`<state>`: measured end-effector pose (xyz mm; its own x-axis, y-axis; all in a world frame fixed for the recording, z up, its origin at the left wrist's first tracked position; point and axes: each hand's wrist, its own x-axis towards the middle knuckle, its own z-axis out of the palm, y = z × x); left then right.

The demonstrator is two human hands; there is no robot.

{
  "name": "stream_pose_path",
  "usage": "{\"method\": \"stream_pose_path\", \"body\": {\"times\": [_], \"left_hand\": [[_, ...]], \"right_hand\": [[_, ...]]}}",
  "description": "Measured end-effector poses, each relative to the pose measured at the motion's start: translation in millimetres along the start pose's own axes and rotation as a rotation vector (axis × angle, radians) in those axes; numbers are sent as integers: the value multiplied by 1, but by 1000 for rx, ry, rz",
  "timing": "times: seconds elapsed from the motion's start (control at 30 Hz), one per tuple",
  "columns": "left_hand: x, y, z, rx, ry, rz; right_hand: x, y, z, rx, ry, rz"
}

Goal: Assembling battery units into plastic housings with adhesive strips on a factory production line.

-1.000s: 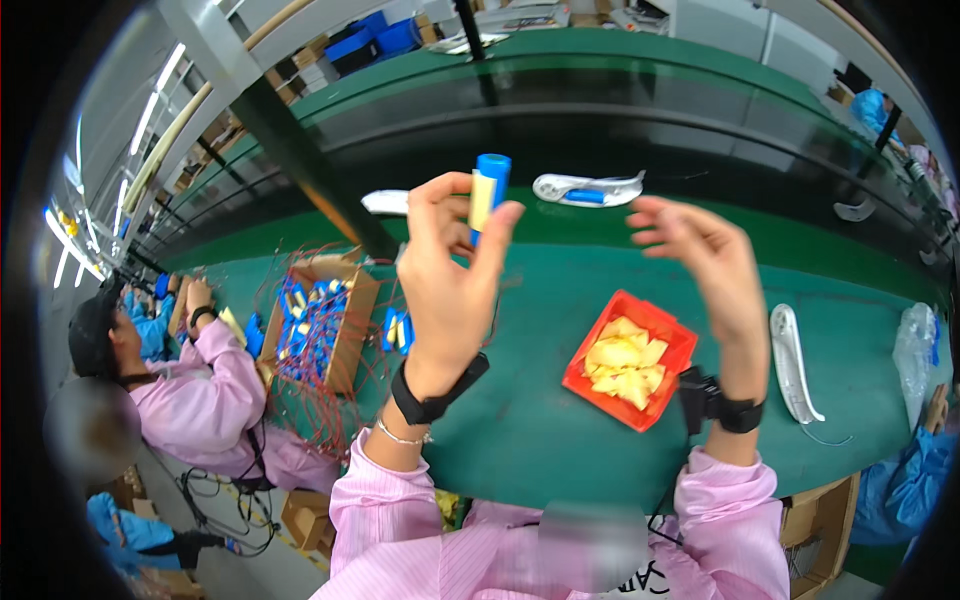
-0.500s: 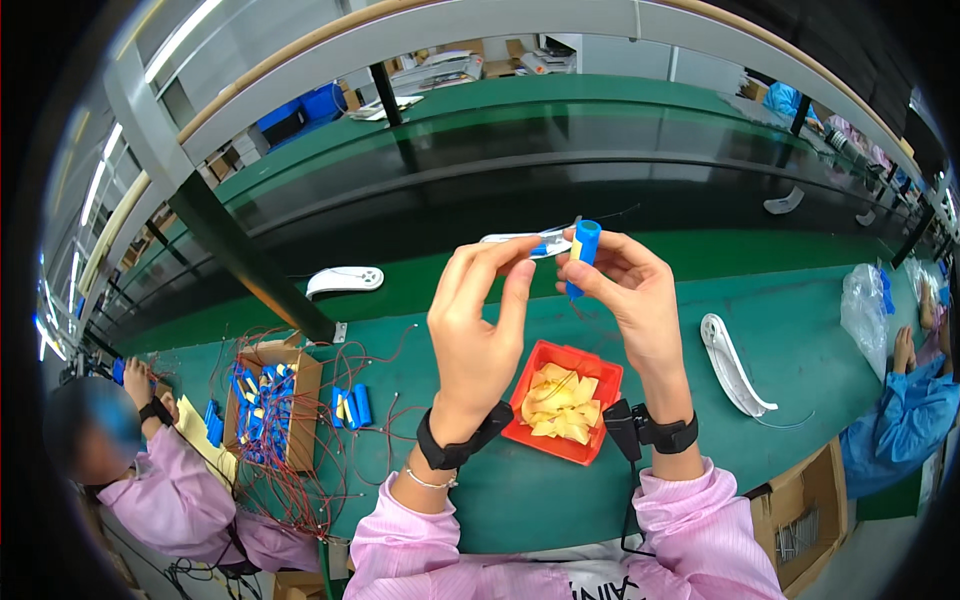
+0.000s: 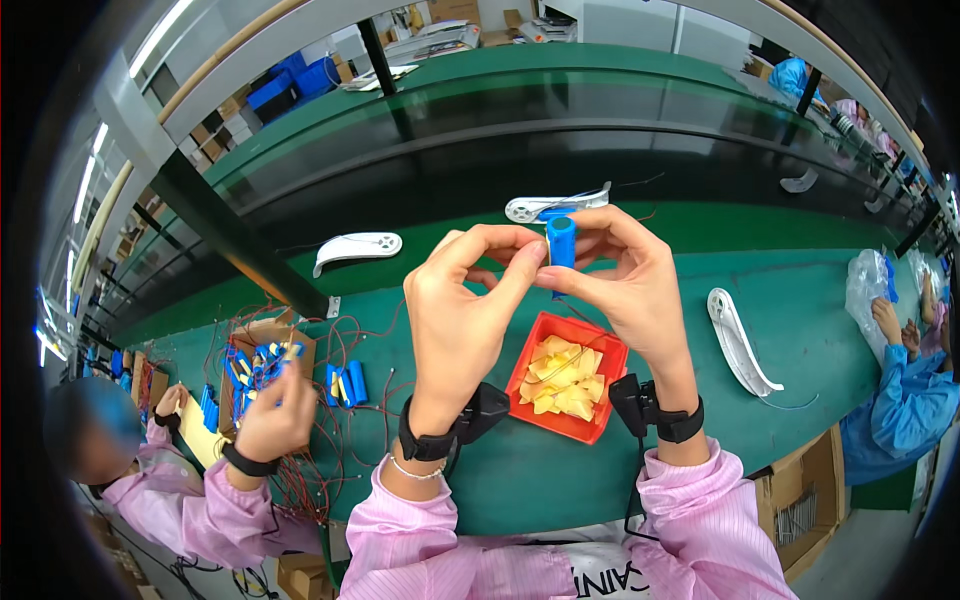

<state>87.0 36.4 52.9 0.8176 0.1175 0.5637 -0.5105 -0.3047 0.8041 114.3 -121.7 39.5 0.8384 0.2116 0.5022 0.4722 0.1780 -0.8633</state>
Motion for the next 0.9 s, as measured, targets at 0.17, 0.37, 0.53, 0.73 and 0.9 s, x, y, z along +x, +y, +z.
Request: {"method": "stream_pose_path", "body": {"times": [0.17,0.37,0.53,0.73,0.9], "left_hand": [[2,1,-6,31,-49,25],[5,7,-14,174,-113,88],[5,9,-12,244,-140,133],[6,1,-13,142,-120,107],[4,2,-6,115,-91,62]], "right_hand": [[-3,-11,4,-124,56,4],[-4,-15,7,-152,56,-3],[-4,-13,0,-189,16,21],[-4,-13,2,-156,9,44],[-3,-6,5,-134,26,27]]}}
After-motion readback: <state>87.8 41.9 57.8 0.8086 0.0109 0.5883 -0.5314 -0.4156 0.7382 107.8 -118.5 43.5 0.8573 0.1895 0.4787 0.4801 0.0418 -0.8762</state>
